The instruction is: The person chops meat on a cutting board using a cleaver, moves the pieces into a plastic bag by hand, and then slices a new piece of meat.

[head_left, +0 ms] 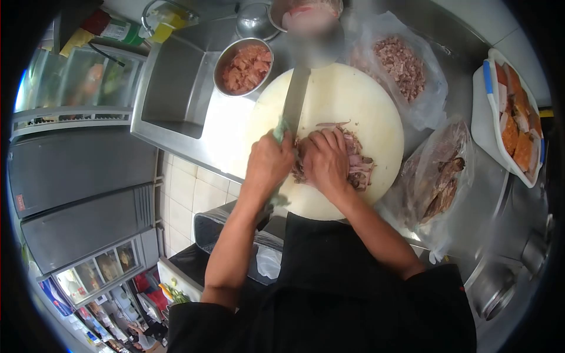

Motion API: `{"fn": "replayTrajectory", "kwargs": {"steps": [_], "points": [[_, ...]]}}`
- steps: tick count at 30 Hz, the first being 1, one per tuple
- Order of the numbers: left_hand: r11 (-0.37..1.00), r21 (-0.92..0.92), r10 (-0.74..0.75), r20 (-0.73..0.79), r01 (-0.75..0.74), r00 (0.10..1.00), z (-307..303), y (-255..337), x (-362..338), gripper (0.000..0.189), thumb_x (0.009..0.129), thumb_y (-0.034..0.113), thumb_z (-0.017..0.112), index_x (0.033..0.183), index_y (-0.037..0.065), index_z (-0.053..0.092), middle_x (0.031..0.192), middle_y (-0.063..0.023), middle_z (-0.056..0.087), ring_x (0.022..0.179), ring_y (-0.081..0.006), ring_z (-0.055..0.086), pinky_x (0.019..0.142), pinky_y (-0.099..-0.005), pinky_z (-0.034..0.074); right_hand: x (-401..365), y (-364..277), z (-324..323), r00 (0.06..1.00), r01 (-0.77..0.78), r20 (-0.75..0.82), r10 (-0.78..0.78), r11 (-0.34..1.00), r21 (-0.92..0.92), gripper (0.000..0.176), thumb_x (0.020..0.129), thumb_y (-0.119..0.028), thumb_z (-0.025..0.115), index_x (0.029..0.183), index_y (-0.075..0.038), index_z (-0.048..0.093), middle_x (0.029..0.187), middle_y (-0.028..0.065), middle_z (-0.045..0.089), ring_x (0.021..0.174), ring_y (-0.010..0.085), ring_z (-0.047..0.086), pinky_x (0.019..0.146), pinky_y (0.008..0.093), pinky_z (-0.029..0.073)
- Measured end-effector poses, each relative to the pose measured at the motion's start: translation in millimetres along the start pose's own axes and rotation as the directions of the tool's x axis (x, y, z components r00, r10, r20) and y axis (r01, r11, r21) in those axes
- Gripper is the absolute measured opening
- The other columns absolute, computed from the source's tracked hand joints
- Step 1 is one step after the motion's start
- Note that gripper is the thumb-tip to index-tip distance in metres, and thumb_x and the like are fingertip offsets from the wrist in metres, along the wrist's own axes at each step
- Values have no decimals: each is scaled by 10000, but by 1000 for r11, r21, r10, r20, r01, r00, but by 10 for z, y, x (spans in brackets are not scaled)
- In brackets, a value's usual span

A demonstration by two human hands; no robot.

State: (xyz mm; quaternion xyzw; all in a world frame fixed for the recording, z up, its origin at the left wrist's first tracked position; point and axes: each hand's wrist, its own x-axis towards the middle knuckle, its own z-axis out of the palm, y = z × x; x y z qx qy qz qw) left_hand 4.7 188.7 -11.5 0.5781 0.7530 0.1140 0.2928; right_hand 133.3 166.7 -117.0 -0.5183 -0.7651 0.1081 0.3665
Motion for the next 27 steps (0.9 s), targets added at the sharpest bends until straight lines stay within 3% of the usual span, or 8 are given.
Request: {"fn": "replayTrajectory", "kwargs": {"steps": [3, 8, 10, 12, 17, 20, 25, 27], "points": [[998, 43, -41, 124, 36, 991, -211, -29, -413, 357, 981, 233, 563, 872, -100, 629, 771, -366, 621, 811, -538, 628, 708, -563, 513, -14, -5, 55, 999, -37, -37, 38, 999, 28, 161, 779, -93, 673, 916, -11, 692, 1022, 119, 633, 1072, 299, 554, 1048, 468, 392], [995, 54, -84, 84, 80, 993, -80, -239, -1078, 289, 969, 191, 577, 896, -85, 619, 754, -365, 617, 780, -545, 626, 703, -586, 509, -24, -1, 85, 997, -57, -57, 60, 997, 49, 163, 804, -109, 675, 929, -4, 677, 1026, 122, 625, 1059, 304, 549, 1033, 454, 402], [996, 51, -80, 80, 76, 994, 140, -373, -986, 284, 968, 191, 580, 901, -82, 617, 750, -365, 616, 778, -546, 624, 703, -585, 509, -7, -5, 61, 997, -39, -60, 42, 998, 58, 160, 795, -51, 666, 941, 14, 675, 999, 132, 636, 1009, 321, 583, 955, 447, 455], [997, -4, -81, 32, 81, 996, 310, -380, -790, 278, 968, 198, 581, 919, -73, 616, 736, -363, 612, 767, -548, 621, 691, -582, 508, -21, 2, 72, 998, -52, -30, 54, 997, 54, 172, 788, -69, 669, 942, 6, 679, 1020, 129, 633, 1036, 314, 567, 985, 449, 437], [986, -94, 118, -165, -134, 979, 367, -177, -10, 314, 969, 217, 575, 901, -85, 626, 732, -367, 608, 756, -545, 619, 670, -574, 502, -46, 22, 85, 1000, -1, 7, 1, 999, 46, 205, 753, -74, 672, 945, -4, 684, 1033, 126, 629, 1073, 313, 552, 996, 446, 433], [997, -12, 74, -79, -75, 994, 170, -10, 75, 356, 965, 232, 577, 861, -103, 639, 750, -370, 614, 777, -546, 623, 698, -565, 519, -24, 6, 52, 1000, -20, -17, 20, 1000, 13, 173, 746, -83, 677, 906, -15, 672, 1011, 127, 616, 1051, 313, 561, 968, 427, 445], [997, 72, -36, 111, 29, 993, -117, -55, -753, 391, 997, 282, 548, 961, -94, 651, 797, -365, 628, 882, -535, 642, 724, -552, 514, -8, -11, 90, 994, -79, -68, 82, 996, 48, 136, 780, -80, 666, 896, -11, 651, 990, 134, 603, 1014, 316, 561, 935, 428, 455], [993, 82, -88, 91, 81, 992, 39, -219, -1040, 367, 976, 257, 568, 988, -102, 640, 803, -371, 630, 875, -537, 641, 750, -558, 520, -19, -2, 94, 994, -71, -77, 75, 996, 53, 134, 789, -70, 665, 902, -5, 636, 977, 143, 599, 989, 327, 563, 902, 435, 465]]}}
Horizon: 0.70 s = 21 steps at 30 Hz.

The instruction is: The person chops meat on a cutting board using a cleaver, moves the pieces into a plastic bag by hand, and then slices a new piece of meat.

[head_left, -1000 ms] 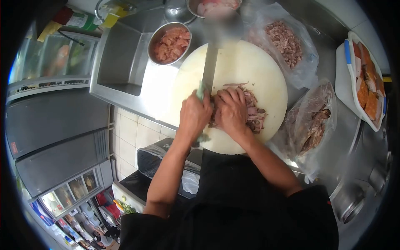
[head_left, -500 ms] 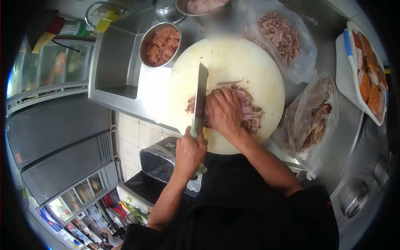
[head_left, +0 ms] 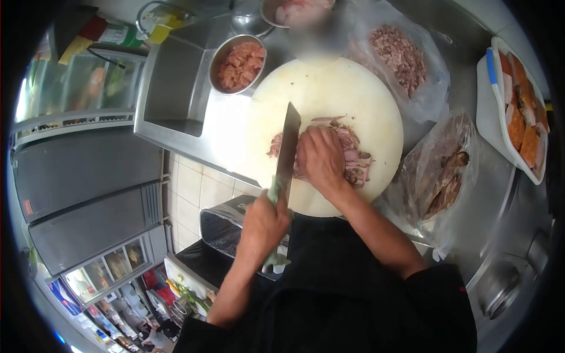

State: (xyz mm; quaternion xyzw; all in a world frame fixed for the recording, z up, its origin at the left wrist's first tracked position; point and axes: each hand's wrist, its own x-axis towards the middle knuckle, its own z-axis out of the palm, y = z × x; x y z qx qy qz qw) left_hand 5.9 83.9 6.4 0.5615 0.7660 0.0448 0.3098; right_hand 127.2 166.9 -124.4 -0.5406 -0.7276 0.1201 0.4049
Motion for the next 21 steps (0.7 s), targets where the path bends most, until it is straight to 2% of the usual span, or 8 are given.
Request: {"fn": "replayTrajectory", "kwargs": {"steps": [4, 7, 12, 13, 14, 16, 18, 21], "points": [[996, -61, -72, -34, 70, 997, 276, 19, 232, 355, 957, 231, 584, 1042, -111, 626, 830, -386, 631, 881, -541, 639, 782, -566, 523, 3, 2, 3, 999, 24, 24, -24, 999, -21, 149, 788, -48, 657, 925, 8, 643, 977, 136, 602, 989, 319, 564, 902, 423, 467], [966, -205, 112, -227, -160, 968, 334, 74, 727, 326, 963, 219, 565, 972, -99, 636, 758, -380, 617, 809, -548, 636, 719, -555, 530, -20, -20, -7, 997, 22, 75, -19, 999, -36, 143, 783, -100, 659, 892, -9, 675, 956, 122, 595, 1050, 295, 548, 943, 406, 451], [989, -85, 103, -219, -124, 970, 65, 411, 1169, 399, 959, 248, 568, 873, -130, 662, 798, -401, 614, 853, -553, 635, 745, -549, 527, 0, 21, -23, 998, 47, 45, -47, 999, 10, 129, 763, -68, 645, 867, 7, 661, 954, 129, 601, 1016, 305, 556, 939, 398, 451], [992, -74, 88, -198, -105, 976, -50, 438, 1142, 440, 965, 269, 561, 835, -140, 656, 793, -403, 610, 858, -552, 638, 762, -553, 525, 2, 23, -86, 988, 21, 154, -23, 1000, 14, 141, 769, -67, 642, 884, 15, 645, 1003, 150, 603, 1034, 323, 556, 950, 404, 450], [991, -76, 93, -209, -111, 973, -149, 448, 1052, 440, 965, 269, 561, 835, -140, 656, 793, -403, 610, 858, -552, 638, 762, -553, 525, -1, 30, -107, 989, 32, 146, -33, 999, 13, 141, 769, -67, 642, 884, 15, 645, 1003, 150, 603, 1034, 323, 556, 950, 404, 450], [1000, -14, 23, -50, -23, 998, -282, 416, 732, 529, 985, 352, 546, 847, -147, 654, 795, -407, 610, 854, -535, 662, 740, -541, 523, -5, 46, -91, 993, -20, 115, 11, 997, 76, 146, 784, -75, 641, 896, 18, 640, 1025, 165, 596, 1042, 332, 553, 958, 414, 452], [999, 21, -26, 74, 24, 997, -275, 326, 347, 482, 990, 311, 544, 862, -140, 657, 791, -408, 604, 868, -541, 654, 736, -550, 517, -1, 20, -74, 997, -14, 79, 9, 998, 62, 129, 793, -73, 634, 886, 17, 639, 1019, 165, 596, 1038, 330, 552, 958, 421, 453], [997, 58, -48, 36, 46, 998, 16, 88, -97, 418, 994, 257, 540, 878, -130, 648, 770, -391, 606, 857, -541, 650, 725, -555, 514, -23, 29, -42, 998, -2, 63, 0, 1000, 28, 111, 802, -69, 629, 876, 13, 640, 1020, 165, 594, 1033, 327, 549, 959, 427, 454]]}}
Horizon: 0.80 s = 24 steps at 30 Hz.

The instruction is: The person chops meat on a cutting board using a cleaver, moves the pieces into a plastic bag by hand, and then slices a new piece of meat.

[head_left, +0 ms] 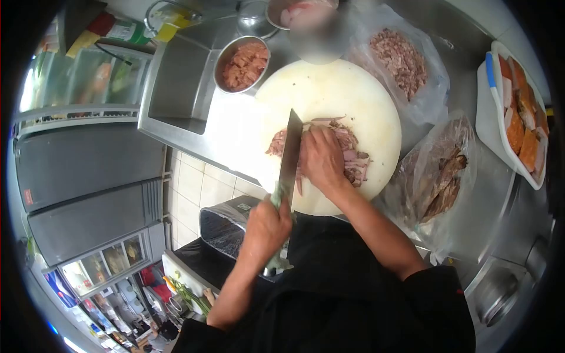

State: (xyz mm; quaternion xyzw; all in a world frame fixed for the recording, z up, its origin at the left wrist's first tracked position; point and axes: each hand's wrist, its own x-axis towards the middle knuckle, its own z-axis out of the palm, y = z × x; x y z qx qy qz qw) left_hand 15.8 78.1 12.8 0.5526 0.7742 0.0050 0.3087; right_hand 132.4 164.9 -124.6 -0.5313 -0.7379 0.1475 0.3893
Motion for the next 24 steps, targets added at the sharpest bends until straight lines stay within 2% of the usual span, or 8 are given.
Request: {"fn": "replayTrajectory", "kwargs": {"steps": [2, 6, 7, 11, 14, 17, 18, 24], "points": [[995, -93, -47, -52, 42, 998, 223, -81, -48, 351, 974, 232, 559, 960, -111, 630, 795, -403, 607, 860, -560, 623, 768, -604, 503, -17, -3, 38, 999, 6, 48, -6, 1000, -11, 131, 787, -65, 641, 891, 14, 651, 1030, 163, 600, 1043, 321, 547, 966, 421, 452], [973, -201, 78, -172, -113, 982, 320, 63, 668, 310, 982, 196, 539, 942, -101, 621, 757, -370, 615, 786, -554, 620, 690, -587, 505, -34, -62, -31, 994, 8, 112, -5, 1000, -26, 186, 774, -76, 652, 933, 21, 659, 1001, 157, 606, 1036, 315, 547, 965, 412, 452], [939, -169, 231, -336, -300, 913, 321, 158, 946, 308, 986, 184, 531, 928, -104, 622, 748, -365, 613, 770, -549, 620, 670, -571, 506, -33, -60, -45, 994, 0, 107, 0, 1000, 7, 208, 771, -74, 651, 953, 26, 656, 999, 158, 614, 1045, 316, 550, 978, 407, 449], [967, -142, 170, -263, -212, 950, 84, 380, 1261, 396, 972, 252, 559, 861, -119, 641, 780, -383, 620, 817, -551, 636, 727, -556, 521, 5, 29, -30, 990, -38, 139, 31, 998, 44, 251, 773, -62, 644, 1006, 33, 647, 1039, 173, 631, 1071, 327, 561, 1013, 401, 448], [998, -60, 27, -104, -34, 994, -219, 453, 820, 445, 979, 278, 554, 809, -122, 653, 798, -391, 622, 844, -545, 643, 754, -555, 530, 104, 49, -206, 994, -62, 94, 55, 996, 65, 234, 796, -68, 643, 1008, 31, 649, 1068, 183, 634, 1085, 339, 571, 1017, 414, 458], [998, -63, 10, 10, -10, 1000, -188, 246, 255, 452, 997, 304, 542, 849, -106, 662, 775, -383, 612, 876, -540, 647, 729, -545, 511, 44, 124, -219, 994, -80, 80, 76, 996, 50, 224, 794, -10, 643, 1014, 24, 655, 1026, 166, 625, 1019, 354, 585, 933, 415, 492], [1000, -5, -25, 37, 25, 999, -122, 173, 116, 375, 991, 251, 548, 955, -111, 638, 809, -375, 637, 850, -556, 637, 763, -586, 522, 34, 146, -197, 999, -19, 33, 18, 999, 31, 212, 798, -7, 640, 1007, 26, 662, 1029, 161, 629, 1026, 345, 588, 925, 412, 497], [997, -59, 37, -172, -48, 984, 441, -5, 436, 300, 957, 198, 586, 965, -98, 627, 771, -377, 623, 784, -542, 637, 713, -592, 528, 32, 154, -188, 999, 16, 49, -18, 998, 57, 213, 806, -10, 639, 1010, 36, 682, 1002, 145, 642, 1003, 318, 601, 895, 400, 513]]}}
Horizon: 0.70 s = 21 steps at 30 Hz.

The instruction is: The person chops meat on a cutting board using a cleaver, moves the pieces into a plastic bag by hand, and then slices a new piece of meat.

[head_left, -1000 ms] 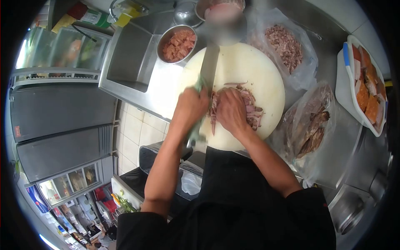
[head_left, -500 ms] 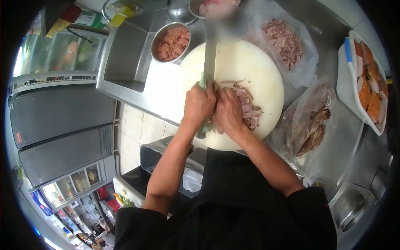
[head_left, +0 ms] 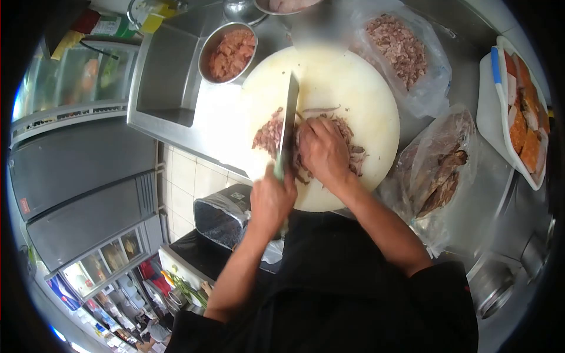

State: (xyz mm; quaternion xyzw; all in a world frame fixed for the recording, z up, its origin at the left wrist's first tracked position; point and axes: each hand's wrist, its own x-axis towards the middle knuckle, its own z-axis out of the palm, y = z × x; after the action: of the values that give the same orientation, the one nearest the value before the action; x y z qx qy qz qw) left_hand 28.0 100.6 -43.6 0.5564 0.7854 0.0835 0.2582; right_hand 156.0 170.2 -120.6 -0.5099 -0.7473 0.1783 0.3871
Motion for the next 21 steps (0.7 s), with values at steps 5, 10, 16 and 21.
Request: {"fn": "replayTrajectory", "kwargs": {"steps": [5, 10, 16, 21], "points": [[965, -181, 173, -99, -189, 980, -201, 348, 700, 362, 965, 237, 571, 921, -116, 636, 776, -384, 621, 803, -540, 644, 721, -559, 528, -14, -20, -57, 1000, -7, 4, 7, 999, 49, 208, 804, 3, 626, 1001, 26, 689, 1002, 143, 645, 991, 322, 605, 881, 402, 520], [999, -27, -29, 176, 34, 984, -683, 449, 203, 487, 994, 315, 548, 836, -135, 643, 757, -381, 612, 814, -517, 668, 694, -531, 508, -22, -5, -6, 999, -2, -41, 3, 1000, 20, 207, 813, 4, 643, 1012, 26, 693, 976, 141, 645, 962, 319, 611, 845, 401, 530], [987, -44, -141, 191, 151, 971, -331, 100, -381, 300, 966, 191, 562, 946, -97, 641, 806, -378, 623, 858, -542, 630, 758, -566, 525, -30, -26, -9, 999, -20, -45, 21, 999, 30, 199, 815, 11, 659, 1010, 36, 693, 952, 145, 648, 936, 323, 614, 822, 400, 532], [983, -164, 78, -9, -79, 997, -57, 234, 518, 287, 950, 175, 597, 961, -104, 661, 784, -362, 633, 788, -536, 638, 684, -550, 513, -14, -16, 6, 998, 52, -27, -52, 999, 9, 242, 784, 33, 659, 1024, 47, 691, 975, 154, 652, 954, 336, 606, 869, 410, 513]]}}
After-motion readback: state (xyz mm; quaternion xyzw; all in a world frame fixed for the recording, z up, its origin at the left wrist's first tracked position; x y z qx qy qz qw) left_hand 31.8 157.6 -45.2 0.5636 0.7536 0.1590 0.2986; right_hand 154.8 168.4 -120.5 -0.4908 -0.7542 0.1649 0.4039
